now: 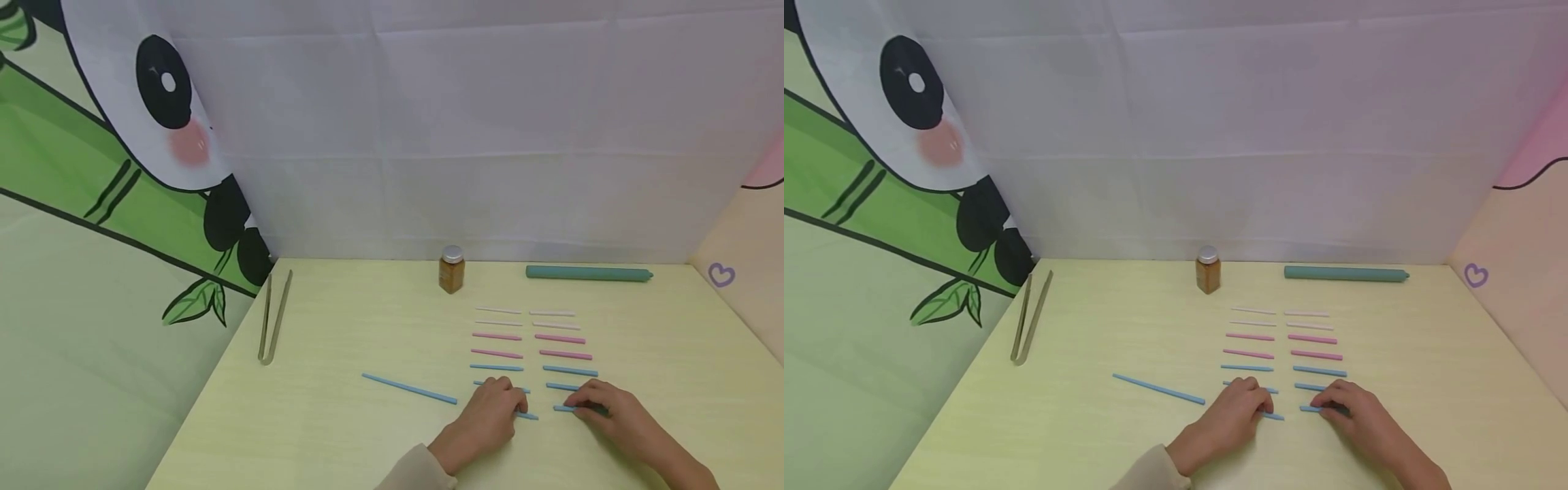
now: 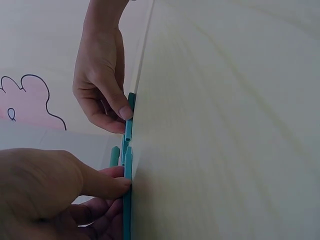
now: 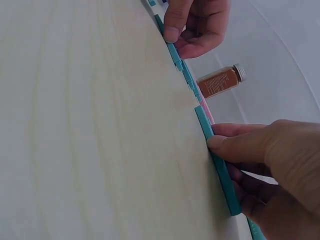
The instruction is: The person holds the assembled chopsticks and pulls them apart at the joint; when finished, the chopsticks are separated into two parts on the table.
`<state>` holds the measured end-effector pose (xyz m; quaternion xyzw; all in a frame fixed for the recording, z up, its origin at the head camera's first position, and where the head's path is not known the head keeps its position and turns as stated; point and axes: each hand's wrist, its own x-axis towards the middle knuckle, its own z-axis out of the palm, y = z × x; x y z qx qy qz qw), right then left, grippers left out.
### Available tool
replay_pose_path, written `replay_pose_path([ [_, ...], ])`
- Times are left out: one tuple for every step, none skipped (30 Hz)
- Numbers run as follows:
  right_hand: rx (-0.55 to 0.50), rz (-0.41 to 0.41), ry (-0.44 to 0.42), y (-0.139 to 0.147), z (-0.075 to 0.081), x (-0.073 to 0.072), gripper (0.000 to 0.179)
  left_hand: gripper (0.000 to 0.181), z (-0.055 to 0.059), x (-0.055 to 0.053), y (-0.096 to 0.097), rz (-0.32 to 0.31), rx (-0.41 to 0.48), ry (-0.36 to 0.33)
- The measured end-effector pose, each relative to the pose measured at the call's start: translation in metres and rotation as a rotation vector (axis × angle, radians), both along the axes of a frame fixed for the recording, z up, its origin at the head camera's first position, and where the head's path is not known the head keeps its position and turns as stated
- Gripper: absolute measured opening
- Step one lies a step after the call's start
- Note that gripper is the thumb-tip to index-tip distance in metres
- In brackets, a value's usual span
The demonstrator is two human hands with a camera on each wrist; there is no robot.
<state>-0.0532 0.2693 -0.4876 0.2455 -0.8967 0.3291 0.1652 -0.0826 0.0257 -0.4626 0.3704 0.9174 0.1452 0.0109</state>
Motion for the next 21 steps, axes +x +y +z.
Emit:
replay_pose_path([
  [0.002,0.001,0.000,0.000,0.000,0.000,0.036,0.018,0.000,0.000,0.000,0.002,0.002,0.000],
  [0.003,0.002,-0.001,0.001,0.000,0.000,0.036,0.018,0.000,0.000,0.001,0.004,0.002,0.002],
  [0.004,0.003,-0.003,0.001,0.000,0.000,0.036,0.017,0.000,0.000,0.001,0.006,0.002,0.002],
  [0.005,0.005,-0.005,0.002,0.000,0.000,0.036,0.017,0.000,0.000,0.001,0.008,0.002,0.002],
  [0.006,0.008,-0.008,0.002,0.000,0.000,0.036,0.017,0.000,0.000,0.001,0.008,0.001,0.004],
  [0.008,0.010,-0.010,0.002,0.000,0.000,0.035,0.017,0.000,0.000,0.001,0.006,0.001,0.011],
  [0.012,0.011,-0.013,0.002,0.001,0.001,0.035,0.016,0.001,0.000,0.000,0.007,0.003,0.018],
  [0.015,0.012,-0.014,0.002,0.002,0.001,0.035,0.015,0.002,0.000,-0.001,0.006,0.010,0.022],
  [0.020,0.007,-0.011,0.001,0.004,0.001,0.035,0.014,0.004,0.000,-0.002,0.004,0.017,0.030],
  [0.027,0.002,-0.007,0.000,0.007,0.001,0.034,0.013,0.005,0.000,-0.004,0.000,0.030,0.041],
  [0.035,-0.005,0.002,-0.003,0.010,0.001,0.034,0.012,0.008,-0.002,-0.007,-0.002,0.044,0.047],
  [0.042,-0.016,0.004,-0.005,0.013,0.000,0.033,0.011,0.012,-0.003,-0.011,-0.001,0.063,0.042],
  [0.045,-0.028,0.004,-0.009,0.017,-0.001,0.032,0.009,0.017,-0.005,-0.015,0.002,0.082,0.026],
  [0.047,-0.037,0.006,-0.012,0.021,-0.002,0.031,0.007,0.021,-0.007,-0.020,0.005,0.103,0.004],
  [0.050,-0.047,0.008,-0.016,0.025,-0.003,0.030,0.007,0.027,-0.010,-0.026,0.012,0.123,-0.019],
  [0.051,-0.052,0.007,-0.021,0.028,-0.005,0.029,0.007,0.032,-0.013,-0.033,0.022,0.147,-0.046],
  [0.050,-0.060,0.003,-0.026,0.031,-0.007,0.028,0.007,0.037,-0.016,-0.040,0.038,0.169,-0.075],
  [0.048,-0.063,-0.002,-0.030,0.033,-0.008,0.027,0.007,0.042,-0.019,-0.048,0.055,0.194,-0.101],
  [0.046,-0.064,-0.001,-0.035,0.035,-0.010,0.027,0.007,0.046,-0.022,-0.056,0.068,0.215,-0.118],
  [0.046,-0.062,0.000,-0.040,0.036,-0.012,0.027,0.008,0.049,-0.026,-0.064,0.082,0.238,-0.131],
  [0.041,-0.062,-0.003,-0.045,0.037,-0.014,0.028,0.007,0.053,-0.030,-0.072,0.093,0.259,-0.141],
])
